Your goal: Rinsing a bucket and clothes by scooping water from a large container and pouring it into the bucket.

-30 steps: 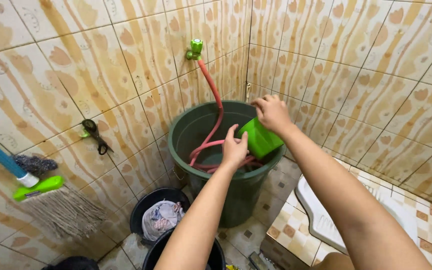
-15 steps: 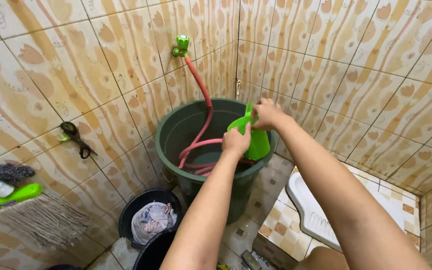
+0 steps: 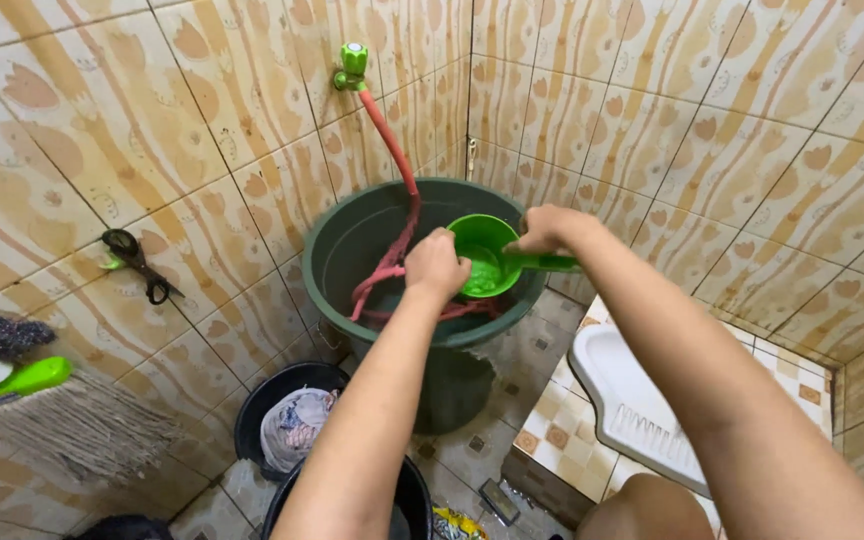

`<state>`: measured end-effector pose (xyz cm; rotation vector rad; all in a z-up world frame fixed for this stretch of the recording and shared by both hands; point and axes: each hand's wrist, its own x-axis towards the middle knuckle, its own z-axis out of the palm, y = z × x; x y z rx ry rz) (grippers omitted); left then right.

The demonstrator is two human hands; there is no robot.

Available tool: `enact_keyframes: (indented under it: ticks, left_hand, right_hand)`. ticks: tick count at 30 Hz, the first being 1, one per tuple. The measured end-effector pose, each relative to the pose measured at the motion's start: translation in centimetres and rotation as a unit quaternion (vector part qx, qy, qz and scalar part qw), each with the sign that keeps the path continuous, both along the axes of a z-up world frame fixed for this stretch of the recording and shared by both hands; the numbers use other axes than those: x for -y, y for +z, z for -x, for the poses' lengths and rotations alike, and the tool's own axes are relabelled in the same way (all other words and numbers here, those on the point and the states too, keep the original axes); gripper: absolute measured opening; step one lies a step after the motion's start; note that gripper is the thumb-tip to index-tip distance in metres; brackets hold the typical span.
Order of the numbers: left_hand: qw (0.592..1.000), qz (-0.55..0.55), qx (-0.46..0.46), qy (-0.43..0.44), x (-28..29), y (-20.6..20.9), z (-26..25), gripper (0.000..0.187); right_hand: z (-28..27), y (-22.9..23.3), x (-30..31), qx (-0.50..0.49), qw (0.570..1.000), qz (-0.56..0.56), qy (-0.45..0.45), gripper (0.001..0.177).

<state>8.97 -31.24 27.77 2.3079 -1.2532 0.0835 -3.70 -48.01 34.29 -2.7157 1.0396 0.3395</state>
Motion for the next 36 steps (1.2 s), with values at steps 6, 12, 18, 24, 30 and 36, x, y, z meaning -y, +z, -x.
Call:
enact_keyframes:
  ticks: [6, 12, 18, 24, 30, 36]
  left_hand:
    - [0.999, 0.002, -0.043, -0.006, -0.6, -2.2, -2.8, 0.053]
    - [0.996, 0.024, -0.083, -0.033, -3.9, -2.1, -3.7, 0.065]
    - [0.954, 0.279, -0.103, -0.031, -6.2, -5.2, -4.0, 0.040]
    - [0.929, 0.337, -0.156, 0.007, -10.0, -6.4, -3.6, 0.032]
    - [0.870, 0.348, -0.347, 0.031, -13.0, -7.7, -3.6, 0.028]
    - [0.711, 0.377, -0.584, 0.099, -18.7, -8.7, 0.5, 0.036]
  right_hand:
    - [1.2, 1.1, -3.1, -0.012, 0.983, -0.185, 0.013, 0.076]
    - [1.9, 0.3, -5.6, 0.055, 0.984, -0.172, -0.001, 0.061]
    - [-0.3, -7.5, -4.6, 0.010, 0.993, 0.101, 0.057, 0.056]
    - [-3.0, -10.2, -9.6, -0.025, 0.999, 0.026, 0.022, 0.065]
    - [-3.3, -11.3, -10.2, 0.219, 0.889, -0.365, -0.168, 0.062]
    - [1.7, -3.5, -19.2, 0.335, 0.810, -0.435, -0.204, 0.063]
